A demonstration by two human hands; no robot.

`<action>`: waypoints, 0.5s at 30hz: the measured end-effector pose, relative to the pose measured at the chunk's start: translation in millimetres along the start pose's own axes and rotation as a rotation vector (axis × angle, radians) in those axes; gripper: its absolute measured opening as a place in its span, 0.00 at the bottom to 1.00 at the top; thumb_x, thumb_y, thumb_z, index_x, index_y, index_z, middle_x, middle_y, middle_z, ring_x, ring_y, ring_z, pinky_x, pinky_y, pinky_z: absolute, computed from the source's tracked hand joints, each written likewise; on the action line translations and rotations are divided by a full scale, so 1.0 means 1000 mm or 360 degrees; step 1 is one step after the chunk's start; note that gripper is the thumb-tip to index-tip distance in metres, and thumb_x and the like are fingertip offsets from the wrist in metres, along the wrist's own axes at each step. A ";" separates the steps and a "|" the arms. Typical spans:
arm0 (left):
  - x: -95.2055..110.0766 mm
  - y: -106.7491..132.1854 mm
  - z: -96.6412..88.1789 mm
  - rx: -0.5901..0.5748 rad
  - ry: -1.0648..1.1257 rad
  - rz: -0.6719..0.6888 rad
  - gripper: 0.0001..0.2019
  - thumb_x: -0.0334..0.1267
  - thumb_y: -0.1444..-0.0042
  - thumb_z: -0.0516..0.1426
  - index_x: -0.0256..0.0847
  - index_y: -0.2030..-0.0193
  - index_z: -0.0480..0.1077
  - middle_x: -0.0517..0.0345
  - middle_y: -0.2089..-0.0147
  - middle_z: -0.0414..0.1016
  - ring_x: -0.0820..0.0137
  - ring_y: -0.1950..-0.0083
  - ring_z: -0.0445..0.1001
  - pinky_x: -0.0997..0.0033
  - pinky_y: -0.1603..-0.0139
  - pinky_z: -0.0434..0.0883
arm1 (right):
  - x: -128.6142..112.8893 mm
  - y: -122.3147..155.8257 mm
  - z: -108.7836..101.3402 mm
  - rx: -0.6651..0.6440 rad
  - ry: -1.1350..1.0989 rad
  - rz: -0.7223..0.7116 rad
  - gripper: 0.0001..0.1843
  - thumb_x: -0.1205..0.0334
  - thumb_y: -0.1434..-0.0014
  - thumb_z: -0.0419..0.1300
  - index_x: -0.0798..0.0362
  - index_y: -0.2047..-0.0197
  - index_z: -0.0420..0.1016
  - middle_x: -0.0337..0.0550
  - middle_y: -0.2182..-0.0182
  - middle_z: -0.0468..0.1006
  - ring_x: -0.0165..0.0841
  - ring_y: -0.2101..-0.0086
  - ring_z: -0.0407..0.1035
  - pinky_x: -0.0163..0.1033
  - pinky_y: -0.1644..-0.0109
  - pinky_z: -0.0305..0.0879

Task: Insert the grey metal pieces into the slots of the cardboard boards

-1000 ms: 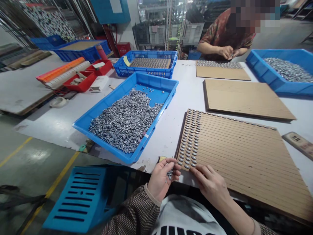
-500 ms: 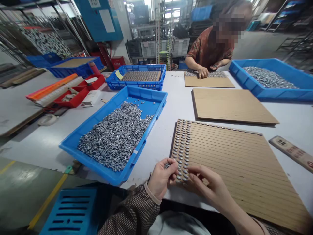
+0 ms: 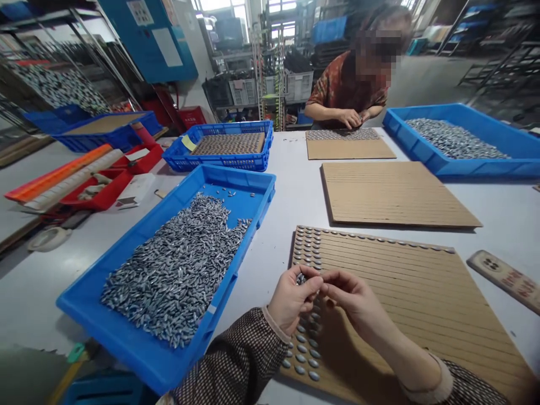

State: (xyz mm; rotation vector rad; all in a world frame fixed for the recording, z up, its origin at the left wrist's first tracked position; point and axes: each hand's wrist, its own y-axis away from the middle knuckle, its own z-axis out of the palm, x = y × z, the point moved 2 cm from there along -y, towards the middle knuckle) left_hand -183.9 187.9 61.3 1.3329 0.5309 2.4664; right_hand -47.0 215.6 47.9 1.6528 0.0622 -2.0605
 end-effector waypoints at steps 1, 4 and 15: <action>0.002 -0.005 0.000 -0.0006 -0.0015 -0.0002 0.18 0.42 0.55 0.67 0.38 0.65 0.64 0.63 0.76 0.66 0.82 0.79 0.57 0.84 0.84 0.46 | -0.002 -0.004 -0.003 0.0020 0.0021 -0.0039 0.16 0.51 0.52 0.70 0.54 0.67 0.77 0.41 0.72 0.77 0.28 0.74 0.67 0.33 0.73 0.65; 0.008 -0.019 0.000 -0.0030 -0.0027 -0.0013 0.18 0.42 0.55 0.67 0.39 0.66 0.63 0.64 0.76 0.66 0.82 0.79 0.58 0.84 0.84 0.47 | -0.007 -0.016 -0.010 0.0054 0.0155 -0.0155 0.15 0.51 0.51 0.69 0.54 0.66 0.77 0.42 0.71 0.78 0.28 0.74 0.67 0.33 0.72 0.66; 0.021 -0.051 -0.005 -0.0063 0.0028 -0.0049 0.18 0.44 0.56 0.68 0.37 0.66 0.65 0.64 0.75 0.66 0.83 0.80 0.58 0.84 0.85 0.47 | -0.020 -0.045 -0.029 -0.0055 0.0604 -0.0303 0.13 0.52 0.45 0.64 0.54 0.65 0.77 0.40 0.75 0.76 0.29 0.75 0.69 0.36 0.71 0.68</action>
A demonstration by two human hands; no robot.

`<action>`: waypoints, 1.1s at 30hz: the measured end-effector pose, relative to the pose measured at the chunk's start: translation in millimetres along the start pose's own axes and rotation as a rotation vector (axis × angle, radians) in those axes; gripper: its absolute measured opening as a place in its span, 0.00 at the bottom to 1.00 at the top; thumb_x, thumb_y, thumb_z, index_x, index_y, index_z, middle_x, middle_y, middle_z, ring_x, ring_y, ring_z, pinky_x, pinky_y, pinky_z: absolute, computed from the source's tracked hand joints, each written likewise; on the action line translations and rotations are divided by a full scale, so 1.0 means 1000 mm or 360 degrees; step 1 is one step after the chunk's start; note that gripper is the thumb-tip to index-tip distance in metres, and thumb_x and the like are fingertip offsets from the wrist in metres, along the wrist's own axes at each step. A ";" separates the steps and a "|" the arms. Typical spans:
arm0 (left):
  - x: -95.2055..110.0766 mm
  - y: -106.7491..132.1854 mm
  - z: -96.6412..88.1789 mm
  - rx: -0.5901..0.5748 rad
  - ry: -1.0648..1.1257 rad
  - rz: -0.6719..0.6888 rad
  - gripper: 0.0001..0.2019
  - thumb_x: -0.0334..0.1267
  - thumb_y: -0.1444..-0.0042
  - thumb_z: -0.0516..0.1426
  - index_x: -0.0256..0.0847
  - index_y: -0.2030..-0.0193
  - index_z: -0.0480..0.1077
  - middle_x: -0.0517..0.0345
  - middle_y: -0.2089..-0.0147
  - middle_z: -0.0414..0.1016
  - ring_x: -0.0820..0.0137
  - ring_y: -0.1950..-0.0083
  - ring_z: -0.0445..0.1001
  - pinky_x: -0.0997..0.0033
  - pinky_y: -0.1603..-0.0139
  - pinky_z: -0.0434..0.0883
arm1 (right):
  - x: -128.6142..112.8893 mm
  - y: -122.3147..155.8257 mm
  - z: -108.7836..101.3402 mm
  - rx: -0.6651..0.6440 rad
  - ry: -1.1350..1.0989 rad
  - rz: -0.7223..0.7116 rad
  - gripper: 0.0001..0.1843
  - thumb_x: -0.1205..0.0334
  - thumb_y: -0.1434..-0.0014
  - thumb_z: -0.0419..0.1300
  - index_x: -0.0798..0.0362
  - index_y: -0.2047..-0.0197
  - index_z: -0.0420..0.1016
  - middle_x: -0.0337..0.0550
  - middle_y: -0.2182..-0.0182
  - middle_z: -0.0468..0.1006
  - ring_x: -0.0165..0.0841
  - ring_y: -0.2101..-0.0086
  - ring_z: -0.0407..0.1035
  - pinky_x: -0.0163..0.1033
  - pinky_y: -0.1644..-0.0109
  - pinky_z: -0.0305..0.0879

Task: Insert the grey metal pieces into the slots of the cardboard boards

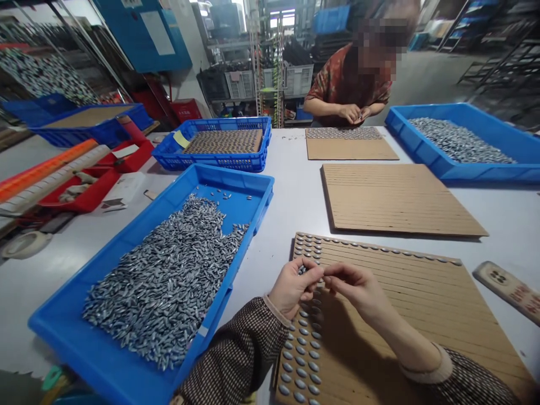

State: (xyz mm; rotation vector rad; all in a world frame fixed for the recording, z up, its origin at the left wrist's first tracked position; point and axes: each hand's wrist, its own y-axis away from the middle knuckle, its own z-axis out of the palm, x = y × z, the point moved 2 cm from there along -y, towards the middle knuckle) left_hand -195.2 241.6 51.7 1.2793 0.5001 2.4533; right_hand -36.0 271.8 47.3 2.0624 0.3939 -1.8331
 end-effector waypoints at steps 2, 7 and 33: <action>0.014 -0.010 -0.006 0.0091 0.0208 0.0037 0.15 0.43 0.51 0.65 0.36 0.64 0.67 0.62 0.73 0.66 0.83 0.80 0.59 0.84 0.85 0.47 | 0.007 -0.010 -0.014 0.0144 0.0260 -0.0173 0.12 0.53 0.42 0.61 0.53 0.63 0.77 0.41 0.73 0.77 0.30 0.74 0.69 0.37 0.71 0.68; 0.047 -0.040 -0.028 0.0425 0.0644 0.0202 0.10 0.33 0.45 0.54 0.33 0.56 0.67 0.58 0.72 0.68 0.78 0.77 0.66 0.82 0.83 0.56 | 0.030 -0.045 -0.041 0.0363 0.1212 -0.0779 0.11 0.63 0.37 0.53 0.52 0.64 0.77 0.45 0.67 0.78 0.33 0.69 0.71 0.38 0.65 0.68; 0.003 -0.050 0.002 0.0063 0.0379 -0.0006 0.06 0.31 0.43 0.56 0.36 0.59 0.64 0.44 0.61 0.79 0.66 0.65 0.80 0.69 0.63 0.75 | 0.018 -0.060 -0.041 0.0196 0.1285 -0.0736 0.11 0.64 0.35 0.51 0.53 0.55 0.74 0.46 0.63 0.76 0.31 0.69 0.69 0.37 0.66 0.66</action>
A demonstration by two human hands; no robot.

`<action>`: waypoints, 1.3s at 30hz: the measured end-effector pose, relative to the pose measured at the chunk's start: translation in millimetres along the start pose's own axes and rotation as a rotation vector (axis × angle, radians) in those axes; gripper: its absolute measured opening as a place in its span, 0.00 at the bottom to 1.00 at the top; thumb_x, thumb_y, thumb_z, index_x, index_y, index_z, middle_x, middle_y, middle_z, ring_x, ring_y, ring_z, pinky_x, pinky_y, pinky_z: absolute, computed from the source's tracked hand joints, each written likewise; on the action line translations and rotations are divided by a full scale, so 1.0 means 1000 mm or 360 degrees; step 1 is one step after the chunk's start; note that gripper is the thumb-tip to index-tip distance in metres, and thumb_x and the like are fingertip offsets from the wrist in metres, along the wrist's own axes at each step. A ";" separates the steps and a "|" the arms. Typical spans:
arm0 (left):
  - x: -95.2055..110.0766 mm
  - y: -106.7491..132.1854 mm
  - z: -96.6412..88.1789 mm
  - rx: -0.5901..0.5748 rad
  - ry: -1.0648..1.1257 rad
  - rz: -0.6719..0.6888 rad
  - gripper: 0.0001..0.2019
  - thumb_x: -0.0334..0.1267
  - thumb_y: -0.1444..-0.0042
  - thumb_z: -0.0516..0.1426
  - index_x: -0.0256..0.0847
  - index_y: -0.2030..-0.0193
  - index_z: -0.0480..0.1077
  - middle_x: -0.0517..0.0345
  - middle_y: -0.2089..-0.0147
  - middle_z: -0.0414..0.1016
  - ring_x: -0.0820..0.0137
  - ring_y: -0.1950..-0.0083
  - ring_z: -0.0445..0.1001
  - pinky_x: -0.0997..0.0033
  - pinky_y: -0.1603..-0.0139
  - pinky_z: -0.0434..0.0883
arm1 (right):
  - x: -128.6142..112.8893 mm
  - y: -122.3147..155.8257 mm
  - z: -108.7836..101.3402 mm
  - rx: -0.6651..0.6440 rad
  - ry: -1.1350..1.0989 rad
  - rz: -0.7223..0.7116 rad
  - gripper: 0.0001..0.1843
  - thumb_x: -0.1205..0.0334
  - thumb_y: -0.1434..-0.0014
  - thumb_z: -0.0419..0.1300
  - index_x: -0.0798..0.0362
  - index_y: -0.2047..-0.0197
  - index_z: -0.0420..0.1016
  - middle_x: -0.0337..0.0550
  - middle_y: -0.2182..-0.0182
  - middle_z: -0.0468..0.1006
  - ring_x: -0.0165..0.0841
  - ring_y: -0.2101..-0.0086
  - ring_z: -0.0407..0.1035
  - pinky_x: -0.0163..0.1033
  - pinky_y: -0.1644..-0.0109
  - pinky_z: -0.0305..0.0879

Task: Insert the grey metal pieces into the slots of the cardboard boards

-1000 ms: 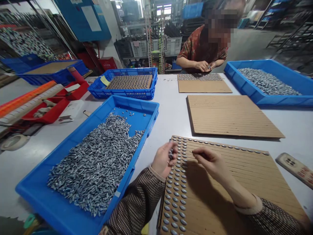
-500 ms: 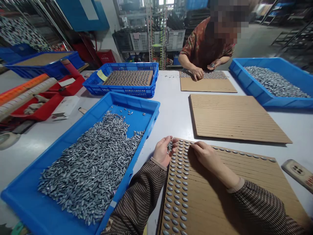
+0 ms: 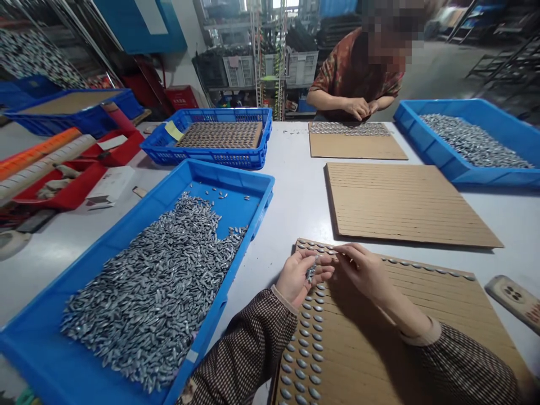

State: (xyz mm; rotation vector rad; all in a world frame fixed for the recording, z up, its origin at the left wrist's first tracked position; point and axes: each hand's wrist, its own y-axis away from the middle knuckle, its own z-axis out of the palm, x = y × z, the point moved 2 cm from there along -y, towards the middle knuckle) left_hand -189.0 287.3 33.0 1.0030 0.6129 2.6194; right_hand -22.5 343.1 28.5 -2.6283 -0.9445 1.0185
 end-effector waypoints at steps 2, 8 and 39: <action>-0.003 0.002 0.001 -0.0038 -0.0064 -0.0018 0.08 0.34 0.45 0.59 0.36 0.60 0.64 0.45 0.63 0.79 0.67 0.66 0.79 0.70 0.63 0.75 | -0.012 0.001 -0.009 -0.0002 -0.0252 0.0084 0.10 0.62 0.35 0.53 0.52 0.55 0.74 0.46 0.63 0.76 0.32 0.67 0.70 0.37 0.66 0.68; -0.008 0.006 0.002 0.0013 -0.0126 0.0067 0.15 0.38 0.54 0.67 0.34 0.64 0.70 0.53 0.66 0.76 0.72 0.68 0.76 0.71 0.64 0.74 | -0.044 0.007 -0.017 -0.0073 -0.0458 0.0000 0.11 0.62 0.36 0.54 0.50 0.52 0.74 0.47 0.60 0.76 0.33 0.64 0.71 0.38 0.66 0.70; -0.032 0.017 0.013 -0.0199 -0.0070 -0.0280 0.13 0.42 0.46 0.62 0.34 0.61 0.69 0.58 0.68 0.69 0.77 0.75 0.69 0.78 0.79 0.62 | -0.035 0.031 -0.012 -0.0004 -0.1020 0.0459 0.11 0.55 0.35 0.53 0.50 0.57 0.74 0.46 0.62 0.72 0.35 0.60 0.68 0.41 0.57 0.69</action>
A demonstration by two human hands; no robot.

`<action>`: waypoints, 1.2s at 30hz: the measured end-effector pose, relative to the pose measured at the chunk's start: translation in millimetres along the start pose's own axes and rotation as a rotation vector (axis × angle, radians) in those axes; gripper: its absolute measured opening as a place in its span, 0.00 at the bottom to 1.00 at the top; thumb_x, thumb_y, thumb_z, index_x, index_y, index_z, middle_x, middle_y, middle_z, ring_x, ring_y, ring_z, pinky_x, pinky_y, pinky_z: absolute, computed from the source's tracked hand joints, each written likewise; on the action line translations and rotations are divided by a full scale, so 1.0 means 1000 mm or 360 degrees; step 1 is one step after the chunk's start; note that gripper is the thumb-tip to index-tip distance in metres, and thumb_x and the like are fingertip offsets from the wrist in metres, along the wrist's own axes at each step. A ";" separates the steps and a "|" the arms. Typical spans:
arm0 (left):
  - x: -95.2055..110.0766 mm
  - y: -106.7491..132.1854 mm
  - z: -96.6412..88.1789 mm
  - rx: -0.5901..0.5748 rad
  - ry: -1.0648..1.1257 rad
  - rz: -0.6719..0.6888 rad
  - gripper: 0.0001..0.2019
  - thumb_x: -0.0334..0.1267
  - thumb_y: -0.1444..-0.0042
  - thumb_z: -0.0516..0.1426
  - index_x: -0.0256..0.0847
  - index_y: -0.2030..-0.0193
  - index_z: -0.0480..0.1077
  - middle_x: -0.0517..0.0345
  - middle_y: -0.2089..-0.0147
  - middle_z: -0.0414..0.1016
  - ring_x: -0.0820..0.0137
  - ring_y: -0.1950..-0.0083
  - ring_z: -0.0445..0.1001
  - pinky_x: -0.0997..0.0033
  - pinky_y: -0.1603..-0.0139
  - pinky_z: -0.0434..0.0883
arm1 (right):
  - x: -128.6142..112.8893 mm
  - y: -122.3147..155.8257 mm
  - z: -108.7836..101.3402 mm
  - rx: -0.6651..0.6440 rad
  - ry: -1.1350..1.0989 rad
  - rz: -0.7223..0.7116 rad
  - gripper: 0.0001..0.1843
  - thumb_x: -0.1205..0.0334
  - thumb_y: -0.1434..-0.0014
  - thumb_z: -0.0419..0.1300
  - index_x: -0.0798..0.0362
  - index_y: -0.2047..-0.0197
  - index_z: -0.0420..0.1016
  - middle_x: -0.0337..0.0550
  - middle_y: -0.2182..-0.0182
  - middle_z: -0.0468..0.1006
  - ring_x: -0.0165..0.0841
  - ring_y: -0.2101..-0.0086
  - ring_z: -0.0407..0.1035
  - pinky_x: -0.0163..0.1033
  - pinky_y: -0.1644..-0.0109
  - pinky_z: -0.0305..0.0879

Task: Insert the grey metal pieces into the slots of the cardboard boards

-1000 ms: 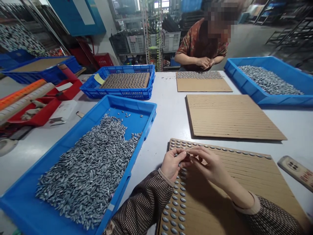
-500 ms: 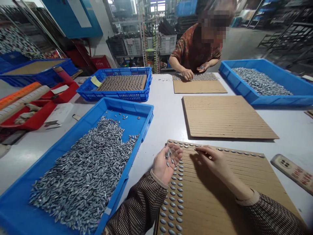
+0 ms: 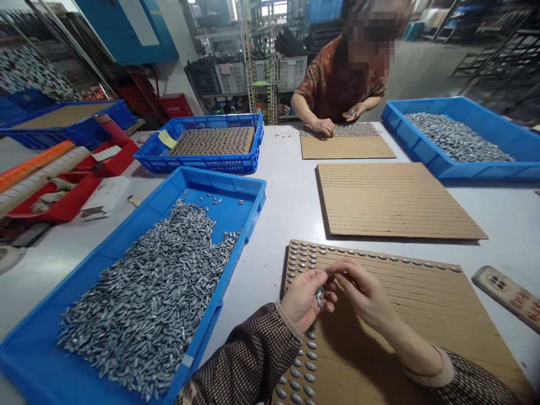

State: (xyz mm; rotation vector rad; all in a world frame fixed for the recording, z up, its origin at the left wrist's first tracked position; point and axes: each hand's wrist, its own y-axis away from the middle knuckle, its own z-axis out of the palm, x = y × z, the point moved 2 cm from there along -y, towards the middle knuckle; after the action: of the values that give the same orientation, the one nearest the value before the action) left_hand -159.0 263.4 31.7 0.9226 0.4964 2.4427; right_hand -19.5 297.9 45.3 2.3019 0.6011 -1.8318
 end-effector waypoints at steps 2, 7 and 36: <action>-0.001 0.002 0.001 -0.0047 0.0009 0.0011 0.14 0.43 0.48 0.63 0.34 0.61 0.69 0.58 0.68 0.69 0.77 0.74 0.69 0.78 0.79 0.61 | -0.004 0.004 0.003 0.0033 0.0073 -0.0066 0.11 0.57 0.34 0.53 0.49 0.58 0.75 0.47 0.60 0.70 0.36 0.58 0.67 0.42 0.56 0.68; -0.002 0.006 0.004 -0.0074 0.0000 0.0018 0.16 0.41 0.52 0.66 0.33 0.62 0.71 0.59 0.70 0.67 0.80 0.74 0.65 0.80 0.77 0.57 | -0.007 0.015 0.002 0.0118 0.0127 -0.0066 0.09 0.58 0.36 0.56 0.49 0.57 0.76 0.45 0.62 0.69 0.35 0.60 0.66 0.41 0.58 0.68; -0.009 0.017 0.009 0.0481 -0.0148 -0.0093 0.03 0.33 0.40 0.52 0.38 0.62 0.59 0.51 0.68 0.75 0.71 0.73 0.75 0.73 0.70 0.70 | 0.052 -0.008 -0.036 0.0160 0.0637 -0.0128 0.11 0.55 0.39 0.57 0.52 0.60 0.77 0.45 0.67 0.79 0.36 0.69 0.71 0.42 0.65 0.69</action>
State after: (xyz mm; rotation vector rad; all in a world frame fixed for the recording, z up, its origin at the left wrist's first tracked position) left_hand -152.5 246.1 41.4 1.1196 0.8626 2.2980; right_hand 19.6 328.9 5.1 2.7761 0.6725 -1.4651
